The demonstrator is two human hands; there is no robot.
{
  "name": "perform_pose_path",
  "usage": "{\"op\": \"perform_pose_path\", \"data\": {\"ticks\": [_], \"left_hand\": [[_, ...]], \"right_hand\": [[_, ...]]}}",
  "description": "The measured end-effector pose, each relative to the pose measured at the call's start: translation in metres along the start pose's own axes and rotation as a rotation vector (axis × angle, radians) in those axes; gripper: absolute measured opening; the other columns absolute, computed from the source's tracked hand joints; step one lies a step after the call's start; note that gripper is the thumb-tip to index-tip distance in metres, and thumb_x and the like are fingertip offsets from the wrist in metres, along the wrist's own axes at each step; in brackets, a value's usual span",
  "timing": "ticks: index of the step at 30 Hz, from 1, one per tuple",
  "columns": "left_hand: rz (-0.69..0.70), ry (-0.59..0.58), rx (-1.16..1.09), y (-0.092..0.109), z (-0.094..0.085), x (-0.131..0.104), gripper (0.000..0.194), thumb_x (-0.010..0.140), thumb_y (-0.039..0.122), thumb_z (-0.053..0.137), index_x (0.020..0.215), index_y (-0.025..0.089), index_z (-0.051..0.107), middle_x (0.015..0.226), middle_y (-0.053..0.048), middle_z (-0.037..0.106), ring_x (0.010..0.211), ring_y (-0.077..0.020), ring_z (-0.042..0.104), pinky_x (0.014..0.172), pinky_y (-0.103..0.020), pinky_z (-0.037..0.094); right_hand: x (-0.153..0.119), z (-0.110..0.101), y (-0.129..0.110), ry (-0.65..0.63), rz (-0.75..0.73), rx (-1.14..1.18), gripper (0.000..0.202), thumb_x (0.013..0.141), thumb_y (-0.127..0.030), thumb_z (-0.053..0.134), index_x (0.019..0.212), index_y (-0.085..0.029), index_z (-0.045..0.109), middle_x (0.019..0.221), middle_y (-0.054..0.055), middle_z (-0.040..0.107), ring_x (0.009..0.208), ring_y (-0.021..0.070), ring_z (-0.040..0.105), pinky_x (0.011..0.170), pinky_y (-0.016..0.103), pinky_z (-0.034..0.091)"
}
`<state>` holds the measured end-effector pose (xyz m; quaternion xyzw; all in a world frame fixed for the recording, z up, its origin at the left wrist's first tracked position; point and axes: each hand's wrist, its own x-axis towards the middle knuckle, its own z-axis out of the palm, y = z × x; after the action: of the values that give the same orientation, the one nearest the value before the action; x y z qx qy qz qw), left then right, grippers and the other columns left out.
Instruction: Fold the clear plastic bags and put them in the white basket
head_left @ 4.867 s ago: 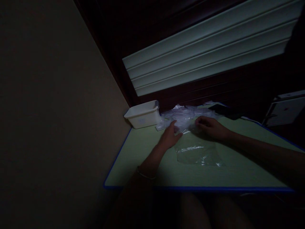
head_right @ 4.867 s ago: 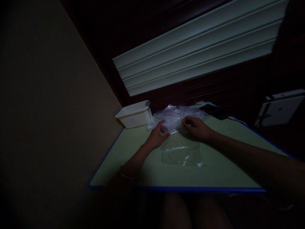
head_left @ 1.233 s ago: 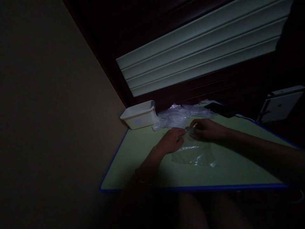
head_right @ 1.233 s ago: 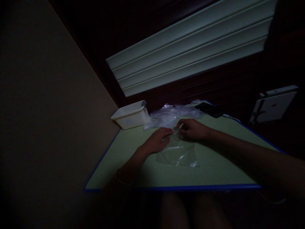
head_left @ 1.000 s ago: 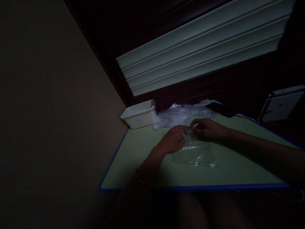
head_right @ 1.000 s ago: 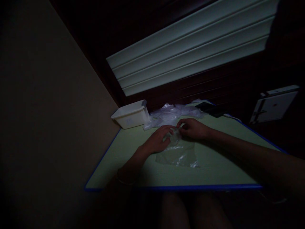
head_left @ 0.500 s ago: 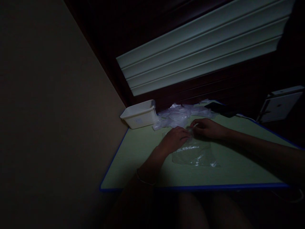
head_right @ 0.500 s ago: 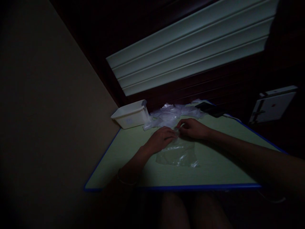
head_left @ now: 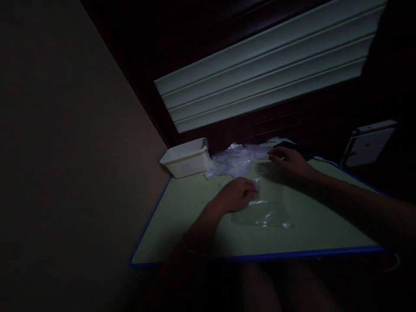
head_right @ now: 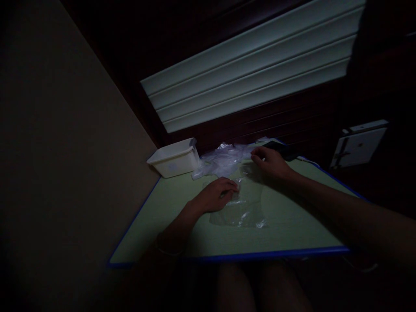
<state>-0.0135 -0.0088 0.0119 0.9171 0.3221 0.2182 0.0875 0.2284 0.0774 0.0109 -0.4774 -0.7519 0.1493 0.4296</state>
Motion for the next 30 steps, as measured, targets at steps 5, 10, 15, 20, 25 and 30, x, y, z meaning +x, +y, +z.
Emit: {"op": "perform_pose_path", "data": {"ticks": [5,10,15,20,25,30], "left_hand": [[0.004,0.005,-0.005,-0.002,0.001,0.000,0.025,0.087,0.015,0.049,0.103,0.018,0.068,0.112,-0.006,0.067,0.110,-0.0181,0.057,0.102,-0.035,0.043],[0.003,0.009,-0.006,-0.002,0.001,0.000,0.027,0.085,0.012,0.048,0.102,0.017,0.069,0.112,-0.006,0.067,0.110,-0.0178,0.057,0.103,-0.034,0.043],[-0.005,0.006,-0.017,-0.001,0.000,0.000,0.027,0.086,0.013,0.049,0.103,0.018,0.069,0.112,-0.006,0.067,0.109,-0.0180,0.058,0.102,-0.035,0.044],[-0.001,0.009,-0.016,-0.002,0.001,-0.001,0.026,0.085,0.014,0.050,0.102,0.018,0.069,0.112,-0.006,0.067,0.110,-0.0185,0.057,0.102,-0.035,0.044],[-0.008,0.011,-0.007,-0.003,0.002,-0.001,0.026,0.086,0.014,0.049,0.103,0.017,0.068,0.113,-0.006,0.067,0.111,-0.0175,0.056,0.103,-0.033,0.043],[-0.007,0.004,-0.020,-0.002,0.002,0.000,0.025,0.086,0.015,0.050,0.102,0.018,0.069,0.112,-0.005,0.067,0.110,-0.0180,0.057,0.102,-0.035,0.044]], "right_hand": [[0.001,0.002,0.009,-0.220,-0.027,-0.217,0.040,0.084,-0.042,0.050,0.100,-0.012,0.070,0.098,0.016,0.072,0.085,0.0299,0.068,0.075,0.038,0.051],[0.003,0.016,0.016,-0.276,-0.131,-0.149,0.045,0.080,-0.027,0.048,0.118,-0.009,0.064,0.119,0.017,0.067,0.107,0.0319,0.063,0.093,0.040,0.047],[0.003,0.020,0.011,-0.322,-0.150,-0.102,0.056,0.074,-0.023,0.056,0.129,-0.014,0.054,0.111,0.013,0.070,0.103,0.0302,0.063,0.092,0.042,0.047],[0.001,0.013,0.004,-0.297,-0.133,-0.008,0.037,0.079,-0.028,0.053,0.113,-0.013,0.060,0.096,0.012,0.069,0.081,0.0234,0.066,0.074,0.034,0.051],[0.003,0.009,0.011,-0.205,-0.136,-0.021,0.038,0.082,-0.032,0.051,0.113,-0.013,0.061,0.104,0.015,0.068,0.089,0.0268,0.065,0.076,0.037,0.051],[0.006,0.016,0.021,-0.273,-0.189,-0.138,0.042,0.085,-0.036,0.048,0.115,-0.011,0.065,0.104,0.017,0.069,0.093,0.0293,0.065,0.081,0.038,0.050]]}}
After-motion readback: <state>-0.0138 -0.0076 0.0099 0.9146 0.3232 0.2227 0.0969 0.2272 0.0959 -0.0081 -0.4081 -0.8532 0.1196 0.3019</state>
